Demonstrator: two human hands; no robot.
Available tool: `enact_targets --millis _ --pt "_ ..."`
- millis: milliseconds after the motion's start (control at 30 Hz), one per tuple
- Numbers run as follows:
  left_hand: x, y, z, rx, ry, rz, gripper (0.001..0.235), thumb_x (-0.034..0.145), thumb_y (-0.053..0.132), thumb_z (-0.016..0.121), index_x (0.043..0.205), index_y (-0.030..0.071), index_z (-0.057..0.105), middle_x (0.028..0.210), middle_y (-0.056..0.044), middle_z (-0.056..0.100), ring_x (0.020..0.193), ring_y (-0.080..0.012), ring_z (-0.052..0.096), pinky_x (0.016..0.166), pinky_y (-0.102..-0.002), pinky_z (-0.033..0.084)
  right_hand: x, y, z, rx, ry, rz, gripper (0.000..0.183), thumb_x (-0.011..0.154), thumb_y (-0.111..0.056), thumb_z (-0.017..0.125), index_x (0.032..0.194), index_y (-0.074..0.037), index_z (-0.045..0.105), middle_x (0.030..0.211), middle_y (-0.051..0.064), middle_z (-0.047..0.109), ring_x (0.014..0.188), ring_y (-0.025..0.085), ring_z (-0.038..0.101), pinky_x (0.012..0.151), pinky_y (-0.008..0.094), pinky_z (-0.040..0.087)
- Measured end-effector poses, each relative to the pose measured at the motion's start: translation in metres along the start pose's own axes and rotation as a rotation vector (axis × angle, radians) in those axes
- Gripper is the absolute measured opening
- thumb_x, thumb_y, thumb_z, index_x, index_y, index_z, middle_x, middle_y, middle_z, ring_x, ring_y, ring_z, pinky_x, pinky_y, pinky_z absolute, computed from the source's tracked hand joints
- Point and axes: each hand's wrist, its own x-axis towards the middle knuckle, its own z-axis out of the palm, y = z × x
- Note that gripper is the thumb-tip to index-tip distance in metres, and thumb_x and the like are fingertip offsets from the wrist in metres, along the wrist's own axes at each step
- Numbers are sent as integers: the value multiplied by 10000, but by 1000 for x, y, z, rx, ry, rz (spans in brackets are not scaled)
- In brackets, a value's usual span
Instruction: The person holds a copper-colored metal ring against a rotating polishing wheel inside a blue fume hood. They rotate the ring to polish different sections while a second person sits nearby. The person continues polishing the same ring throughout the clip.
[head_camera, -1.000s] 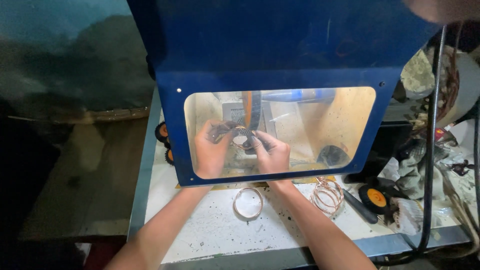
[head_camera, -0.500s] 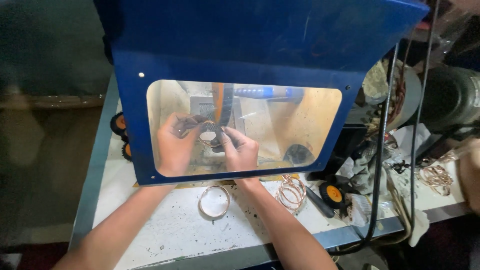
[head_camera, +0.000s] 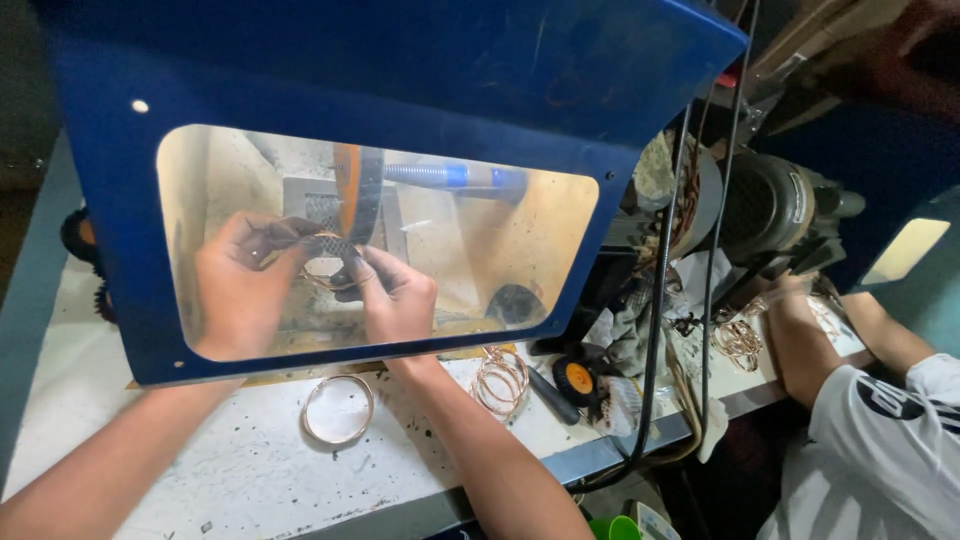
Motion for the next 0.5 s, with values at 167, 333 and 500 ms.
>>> enact_targets --millis 167,333,500 --pt "-1 -1 -2 22 -2 38 251 879 -21 837 989 51 623 992 -114 724 972 -134 694 839 -331 610 0 2 1 20 -11 22 264 992 -242 695 1180 -73 770 1038 180 772 1104 319 717 960 439 581" --pt "-2 5 2 13 2 43 226 874 -53 804 980 50 633 962 -109 721 968 -146 695 824 -346 618 -1 0 0 21 9 -1 251 981 -214 700 1166 -61 776 1035 190 775 1099 330 714 958 446 580" --pt "-2 4 2 24 1 34 222 867 -95 769 977 41 633 963 -120 723 991 -173 709 828 -375 618 1 -2 0 18 11 -5 237 972 -217 708 1153 -83 782 1027 171 781 1122 308 704 962 448 581"
